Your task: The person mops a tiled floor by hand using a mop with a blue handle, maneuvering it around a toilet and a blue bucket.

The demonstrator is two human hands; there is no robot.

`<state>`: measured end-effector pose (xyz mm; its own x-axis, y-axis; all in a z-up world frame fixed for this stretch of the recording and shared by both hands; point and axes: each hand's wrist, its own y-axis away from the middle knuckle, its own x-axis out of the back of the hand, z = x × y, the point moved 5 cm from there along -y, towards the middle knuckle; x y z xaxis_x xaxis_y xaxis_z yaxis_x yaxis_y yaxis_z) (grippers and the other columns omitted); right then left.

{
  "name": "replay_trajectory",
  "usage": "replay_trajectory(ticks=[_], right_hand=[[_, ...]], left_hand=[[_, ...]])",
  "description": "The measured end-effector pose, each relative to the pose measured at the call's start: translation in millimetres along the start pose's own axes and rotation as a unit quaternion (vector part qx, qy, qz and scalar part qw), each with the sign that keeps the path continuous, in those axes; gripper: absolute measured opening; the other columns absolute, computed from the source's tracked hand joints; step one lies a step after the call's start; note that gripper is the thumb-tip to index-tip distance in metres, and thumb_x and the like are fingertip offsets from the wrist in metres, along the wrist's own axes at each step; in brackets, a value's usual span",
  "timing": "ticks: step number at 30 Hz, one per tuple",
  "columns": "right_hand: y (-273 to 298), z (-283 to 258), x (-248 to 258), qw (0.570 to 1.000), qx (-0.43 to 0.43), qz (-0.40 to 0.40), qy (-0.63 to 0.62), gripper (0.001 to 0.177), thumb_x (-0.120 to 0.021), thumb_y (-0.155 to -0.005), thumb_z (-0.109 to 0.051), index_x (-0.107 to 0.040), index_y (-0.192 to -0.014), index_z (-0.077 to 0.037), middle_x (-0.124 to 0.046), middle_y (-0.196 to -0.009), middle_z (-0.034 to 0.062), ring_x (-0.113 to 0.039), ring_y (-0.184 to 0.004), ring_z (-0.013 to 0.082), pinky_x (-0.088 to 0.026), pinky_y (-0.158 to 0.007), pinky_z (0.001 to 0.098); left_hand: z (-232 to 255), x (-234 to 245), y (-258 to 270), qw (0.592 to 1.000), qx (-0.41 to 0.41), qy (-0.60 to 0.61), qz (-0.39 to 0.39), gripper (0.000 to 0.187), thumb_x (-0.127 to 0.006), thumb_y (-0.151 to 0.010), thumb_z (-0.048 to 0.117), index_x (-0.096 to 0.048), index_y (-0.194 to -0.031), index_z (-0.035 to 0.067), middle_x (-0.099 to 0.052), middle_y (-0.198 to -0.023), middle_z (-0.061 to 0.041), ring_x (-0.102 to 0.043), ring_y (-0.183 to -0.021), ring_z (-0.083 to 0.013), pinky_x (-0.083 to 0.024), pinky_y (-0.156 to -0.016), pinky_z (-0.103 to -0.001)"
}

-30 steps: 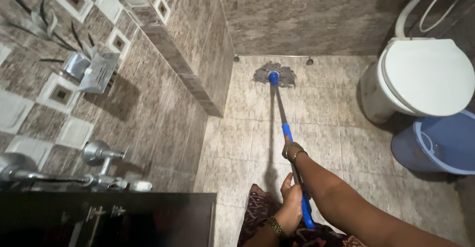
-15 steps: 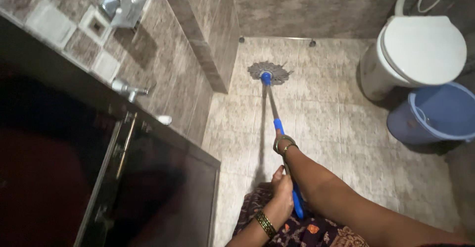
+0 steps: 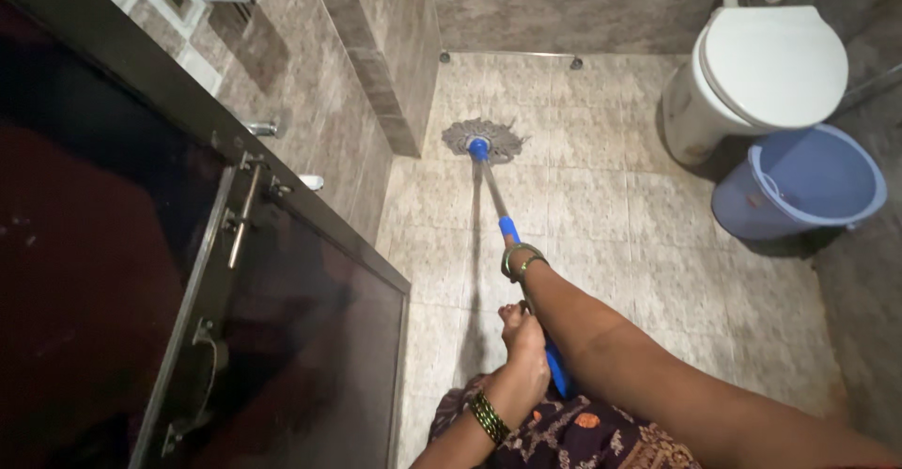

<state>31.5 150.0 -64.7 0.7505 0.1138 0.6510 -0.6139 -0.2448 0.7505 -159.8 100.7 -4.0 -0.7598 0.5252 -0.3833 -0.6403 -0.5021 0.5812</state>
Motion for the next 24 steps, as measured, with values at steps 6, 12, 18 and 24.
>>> replay_trajectory(ticks=[6, 12, 18, 24], right_hand=[[-26.1, -0.8, 24.1, 0.999, 0.004, 0.004, 0.054, 0.101, -0.073, -0.09, -0.013, -0.005, -0.163, -0.003, -0.074, -0.106, 0.023, -0.075, -0.098, 0.03, -0.061, -0.085, 0.0462], [-75.4, -19.3, 71.3, 0.968, 0.086, 0.0, 0.234, 0.067, -0.062, -0.097, -0.015, -0.028, -0.153, 0.001, -0.076, -0.103, 0.0213, -0.076, -0.094, 0.0295, -0.06, -0.087, 0.0472], [-122.5, -40.2, 125.9, 0.836, 0.236, -0.021, 0.494, 0.025, -0.061, -0.099, -0.013, -0.076, -0.117, -0.005, -0.075, -0.105, 0.0158, -0.074, -0.093, 0.0288, -0.055, -0.099, 0.0476], [-165.9, -52.8, 178.8, 0.783, 0.26, -0.041, 0.564, 0.027, -0.06, -0.098, -0.015, -0.078, -0.117, -0.009, -0.076, -0.105, 0.0093, -0.074, -0.094, 0.0246, -0.045, -0.108, 0.0536]], left_hand=[[13.8, -16.0, -32.3, 0.976, -0.016, -0.211, 0.05, 0.041, -0.067, -0.094, 0.009, -0.061, -0.133, 0.001, -0.034, -0.147, -0.004, -0.036, -0.135, -0.0148, -0.038, -0.111, -0.031], [75.5, -68.5, -53.2, 0.983, 0.169, -0.038, 0.067, 0.062, -0.062, -0.084, -0.006, -0.056, -0.143, 0.013, -0.066, -0.122, -0.02, -0.069, -0.088, -0.0231, -0.061, -0.068, -0.036], [95.5, -114.8, -128.3, 0.986, 0.162, 0.022, 0.035, 0.068, -0.063, -0.083, -0.007, -0.054, -0.147, 0.014, -0.071, -0.09, -0.015, -0.065, -0.065, -0.0216, -0.054, -0.053, -0.035], [103.0, -140.8, -199.9, 0.98, 0.194, 0.048, 0.022, 0.077, -0.061, -0.085, -0.007, -0.039, -0.155, 0.018, -0.065, -0.079, -0.014, -0.058, -0.055, -0.0221, -0.046, -0.047, -0.036]])
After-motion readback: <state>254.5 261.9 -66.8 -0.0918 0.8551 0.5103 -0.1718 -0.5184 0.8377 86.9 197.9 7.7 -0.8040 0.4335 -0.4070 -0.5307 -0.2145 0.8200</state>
